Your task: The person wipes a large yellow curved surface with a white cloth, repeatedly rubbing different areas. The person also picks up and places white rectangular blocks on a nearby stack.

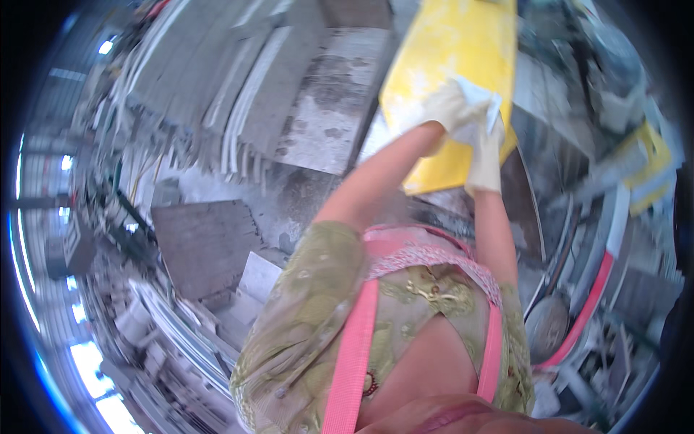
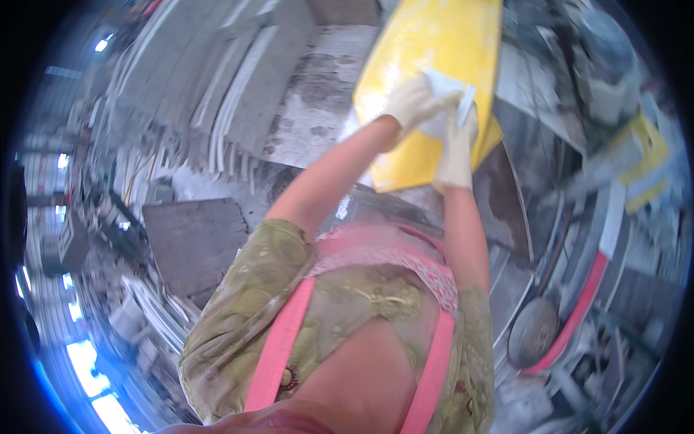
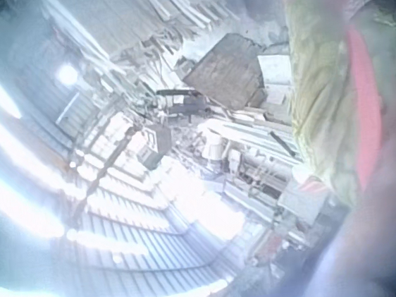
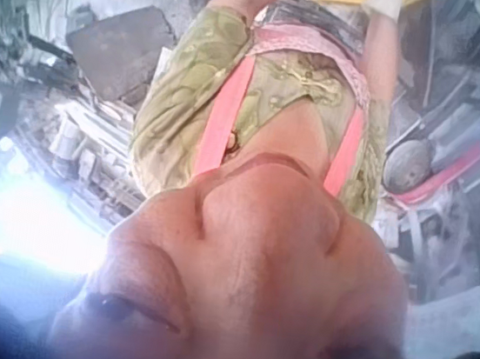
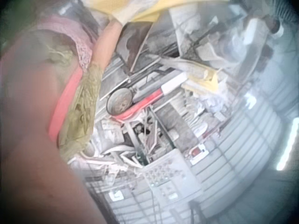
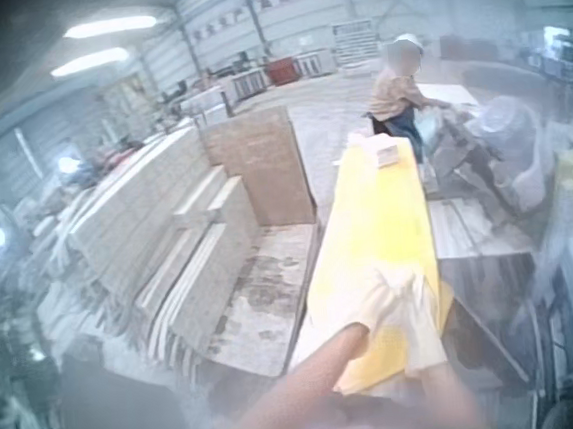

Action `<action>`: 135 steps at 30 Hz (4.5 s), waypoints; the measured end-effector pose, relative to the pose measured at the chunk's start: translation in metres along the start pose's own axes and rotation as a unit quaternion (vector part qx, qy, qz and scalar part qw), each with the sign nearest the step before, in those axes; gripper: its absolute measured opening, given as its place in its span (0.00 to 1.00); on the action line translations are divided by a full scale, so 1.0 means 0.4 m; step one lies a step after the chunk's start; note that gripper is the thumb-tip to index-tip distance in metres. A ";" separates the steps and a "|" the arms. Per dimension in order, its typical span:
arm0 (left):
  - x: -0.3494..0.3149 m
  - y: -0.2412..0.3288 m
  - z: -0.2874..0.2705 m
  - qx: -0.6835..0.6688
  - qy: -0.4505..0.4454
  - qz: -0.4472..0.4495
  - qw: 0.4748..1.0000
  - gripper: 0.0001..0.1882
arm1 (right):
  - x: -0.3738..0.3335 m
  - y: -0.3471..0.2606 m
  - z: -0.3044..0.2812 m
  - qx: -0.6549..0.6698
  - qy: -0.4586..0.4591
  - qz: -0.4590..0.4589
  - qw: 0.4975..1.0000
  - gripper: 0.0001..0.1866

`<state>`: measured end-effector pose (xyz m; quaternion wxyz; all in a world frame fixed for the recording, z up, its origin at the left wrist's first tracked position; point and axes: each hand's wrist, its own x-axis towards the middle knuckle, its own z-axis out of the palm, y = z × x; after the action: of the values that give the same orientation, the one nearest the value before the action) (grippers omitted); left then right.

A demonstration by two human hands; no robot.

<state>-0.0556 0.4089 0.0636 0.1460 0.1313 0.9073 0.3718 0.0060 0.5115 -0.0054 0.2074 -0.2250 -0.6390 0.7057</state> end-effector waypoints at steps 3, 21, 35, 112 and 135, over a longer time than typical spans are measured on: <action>-0.010 0.038 -0.002 0.003 0.002 -0.058 0.998 0.63 | -0.010 0.029 -0.023 0.024 -0.108 -0.044 0.993 0.33; -0.034 0.049 0.091 0.196 0.116 -0.016 0.973 0.71 | 0.055 -0.084 -1.265 -0.826 0.066 -0.163 0.536 0.31; -0.009 0.007 0.095 0.222 0.129 0.027 0.966 0.70 | -0.014 0.061 -1.475 -0.751 0.155 -0.006 0.641 0.36; -0.059 0.107 0.040 0.235 0.070 0.024 0.969 0.54 | -0.128 0.040 -0.118 0.031 -0.271 -0.012 0.962 0.34; -0.123 -0.026 0.273 -0.520 0.256 0.025 0.814 0.59 | 0.277 -0.011 -0.136 0.090 -0.455 0.155 0.872 0.32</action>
<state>0.0280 0.4542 -0.0100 -0.0541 -0.0411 0.5793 0.8123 -0.0525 0.6202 -0.0112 -0.1993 0.0446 -0.5537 0.8073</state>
